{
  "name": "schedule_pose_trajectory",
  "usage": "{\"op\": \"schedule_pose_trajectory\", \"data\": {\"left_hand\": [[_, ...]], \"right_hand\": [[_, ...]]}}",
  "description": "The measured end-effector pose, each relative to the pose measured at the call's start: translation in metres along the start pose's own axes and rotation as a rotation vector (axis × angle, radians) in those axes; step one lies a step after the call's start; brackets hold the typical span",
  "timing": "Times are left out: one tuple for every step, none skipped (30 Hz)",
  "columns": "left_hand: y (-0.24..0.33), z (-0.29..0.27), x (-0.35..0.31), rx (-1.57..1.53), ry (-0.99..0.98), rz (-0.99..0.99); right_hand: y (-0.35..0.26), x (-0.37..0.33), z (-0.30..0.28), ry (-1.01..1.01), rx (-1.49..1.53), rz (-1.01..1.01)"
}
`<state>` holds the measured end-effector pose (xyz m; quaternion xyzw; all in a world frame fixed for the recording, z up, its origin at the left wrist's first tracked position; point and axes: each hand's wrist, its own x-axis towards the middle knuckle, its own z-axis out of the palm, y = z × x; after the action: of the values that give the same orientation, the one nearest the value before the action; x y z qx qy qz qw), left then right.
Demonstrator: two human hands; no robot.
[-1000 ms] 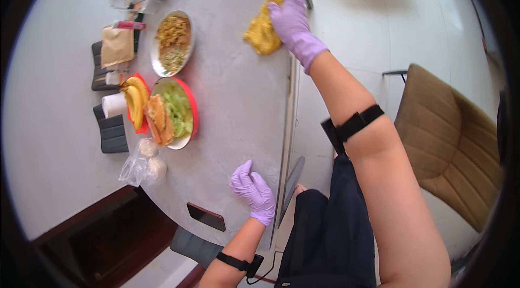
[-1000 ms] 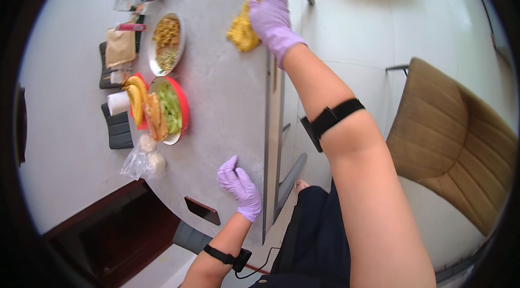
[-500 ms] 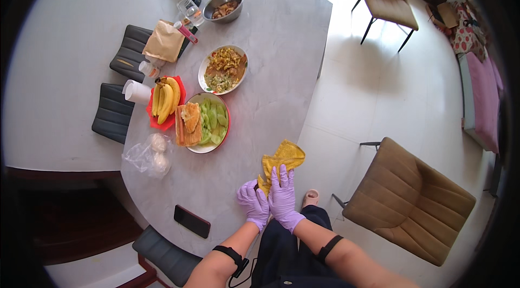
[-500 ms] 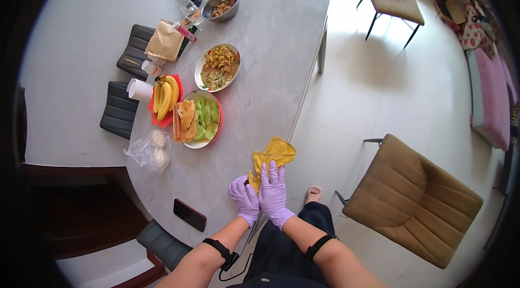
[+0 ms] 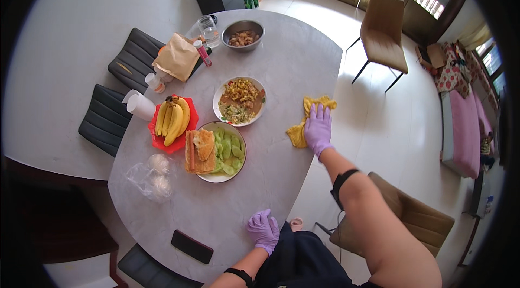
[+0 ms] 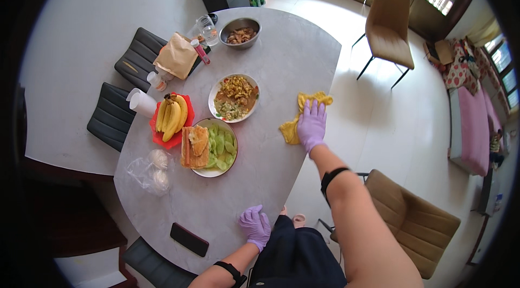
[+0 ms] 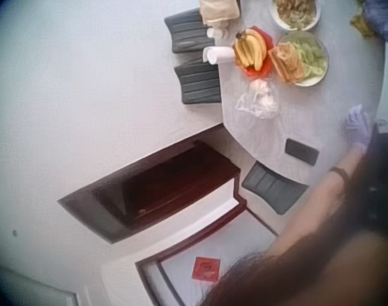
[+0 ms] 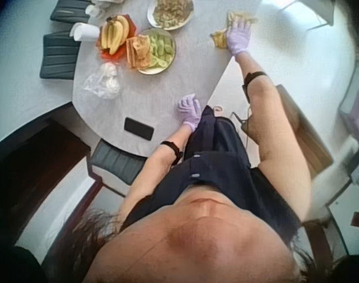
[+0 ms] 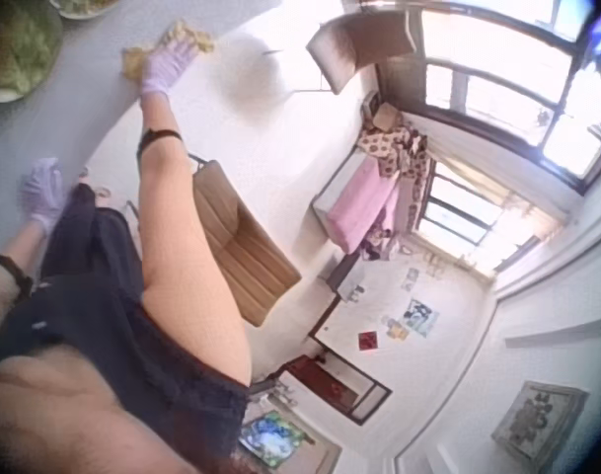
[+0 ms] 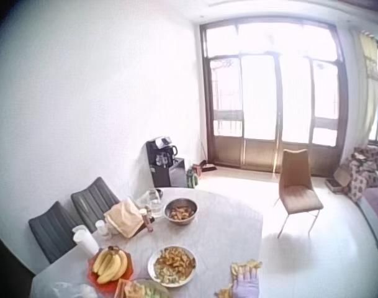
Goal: The person wipes a table, moves chairs, rinses a cloth in a basin, and wipes surfaces and items on a display shelf.
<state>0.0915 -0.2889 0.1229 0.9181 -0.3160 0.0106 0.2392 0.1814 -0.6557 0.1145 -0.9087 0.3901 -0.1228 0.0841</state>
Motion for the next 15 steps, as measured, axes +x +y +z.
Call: {"op": "schedule_pose_trajectory", "data": {"left_hand": [[0.001, 0.0, 0.0, -0.023, 0.0, -0.005], [0.002, 0.0, 0.0, -0.046, -0.001, -0.014], [0.003, -0.001, 0.001, -0.041, -0.014, -0.028], [0.004, -0.001, 0.001, -0.042, -0.006, -0.034], [0.005, -0.003, 0.001, -0.038, -0.004, -0.033], [0.006, -0.003, 0.001, -0.03, -0.002, -0.03], [0.006, -0.005, 0.002, -0.028, 0.008, -0.027], [0.007, -0.005, 0.002, -0.02, -0.002, -0.034], [0.007, -0.007, 0.003, -0.009, -0.019, -0.033], [0.007, -0.007, 0.004, 0.002, -0.038, -0.031], [0.007, -0.007, 0.004, 0.007, -0.042, -0.026], [0.007, -0.007, 0.004, 0.016, -0.055, -0.026], [0.007, -0.006, 0.004, 0.023, -0.067, -0.033], [0.008, -0.005, 0.003, 0.031, -0.112, -0.068], [0.008, -0.004, 0.003, 0.074, -0.12, -0.058]], "right_hand": [[-0.008, -0.016, 0.0, 0.035, -0.038, -0.003], [-0.019, -0.039, -0.003, 0.068, -0.075, -0.008], [-0.029, -0.07, -0.009, 0.03, -0.071, -0.057], [-0.04, -0.101, -0.015, 0.003, -0.074, -0.109], [-0.049, -0.13, -0.022, -0.072, -0.027, -0.141], [-0.056, -0.153, -0.028, -0.112, 0.006, -0.169], [-0.06, -0.166, -0.033, -0.132, 0.038, -0.196], [-0.061, -0.171, -0.037, -0.208, 0.046, -0.176], [-0.057, -0.164, -0.039, -0.151, 0.071, -0.212], [-0.05, -0.148, -0.039, -0.176, 0.108, -0.232], [-0.039, -0.124, -0.038, -0.204, 0.145, -0.255], [-0.025, -0.096, -0.037, -0.205, 0.18, -0.304], [-0.012, -0.059, -0.032, -0.144, 0.17, -0.329], [0.004, -0.019, -0.026, -0.117, 0.148, -0.315], [0.02, 0.022, -0.021, -0.053, 0.133, -0.318]]}}
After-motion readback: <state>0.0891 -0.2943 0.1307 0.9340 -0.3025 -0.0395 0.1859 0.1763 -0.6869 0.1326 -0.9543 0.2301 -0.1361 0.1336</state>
